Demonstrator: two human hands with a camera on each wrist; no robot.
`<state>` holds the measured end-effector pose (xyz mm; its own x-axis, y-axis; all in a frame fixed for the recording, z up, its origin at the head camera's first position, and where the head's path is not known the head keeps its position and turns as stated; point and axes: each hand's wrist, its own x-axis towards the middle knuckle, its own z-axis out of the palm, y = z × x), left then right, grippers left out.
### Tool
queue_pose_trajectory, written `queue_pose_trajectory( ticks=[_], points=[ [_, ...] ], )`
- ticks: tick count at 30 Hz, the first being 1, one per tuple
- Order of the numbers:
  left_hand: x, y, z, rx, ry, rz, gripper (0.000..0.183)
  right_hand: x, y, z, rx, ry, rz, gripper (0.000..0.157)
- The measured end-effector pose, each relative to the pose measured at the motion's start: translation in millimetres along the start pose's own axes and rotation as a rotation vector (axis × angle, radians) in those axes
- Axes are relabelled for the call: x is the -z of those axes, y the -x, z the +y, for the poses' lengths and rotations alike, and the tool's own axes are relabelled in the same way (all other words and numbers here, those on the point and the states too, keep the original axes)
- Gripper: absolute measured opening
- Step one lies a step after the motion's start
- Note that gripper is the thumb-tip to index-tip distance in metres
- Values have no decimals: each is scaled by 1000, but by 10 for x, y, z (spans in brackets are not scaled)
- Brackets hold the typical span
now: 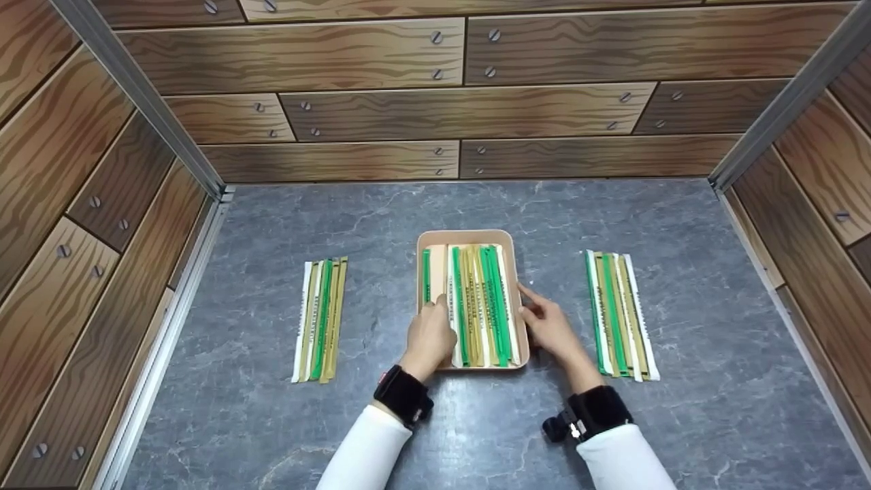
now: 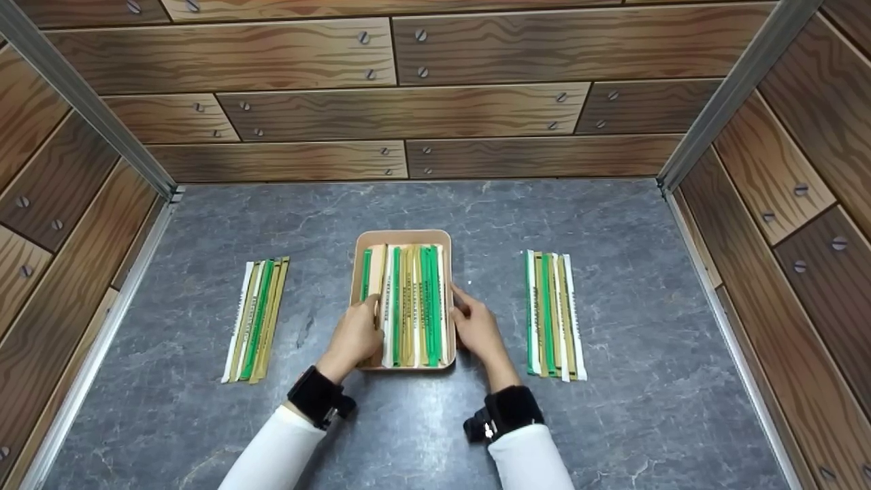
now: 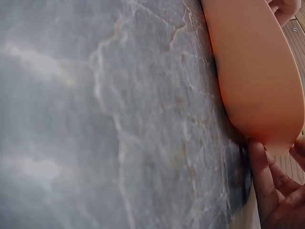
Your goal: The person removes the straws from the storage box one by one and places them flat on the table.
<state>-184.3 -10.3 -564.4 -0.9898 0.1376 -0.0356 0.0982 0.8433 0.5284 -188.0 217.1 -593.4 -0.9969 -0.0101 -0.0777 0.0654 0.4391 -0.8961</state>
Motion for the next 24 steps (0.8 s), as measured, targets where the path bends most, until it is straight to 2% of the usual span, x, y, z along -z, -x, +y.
queue_pose_trajectory(
  ticks=[4, 8, 13, 16, 19, 24],
  points=[
    [106, 51, 8, 0, 100, -2, 67, 4, 1, -4, -17, 9, -3, 51],
    [241, 92, -17, 5, 207, 8, 69, 5, -5, 4, -19, 5, -4, 50],
    [418, 110, -82, 41, 327, 33, 68, 7, -4, 10, -15, -5, -5, 50],
    [500, 94, -151, 76, 340, 67, 67, 7, -1, 11, -9, -9, -3, 50],
    [561, 71, -246, 117, 310, 108, 63, 3, 1, 12, -4, -9, -2, 50],
    [635, 60, -484, 203, 283, 158, 63, -2, -3, 17, 15, 2, 3, 49]
  ],
)
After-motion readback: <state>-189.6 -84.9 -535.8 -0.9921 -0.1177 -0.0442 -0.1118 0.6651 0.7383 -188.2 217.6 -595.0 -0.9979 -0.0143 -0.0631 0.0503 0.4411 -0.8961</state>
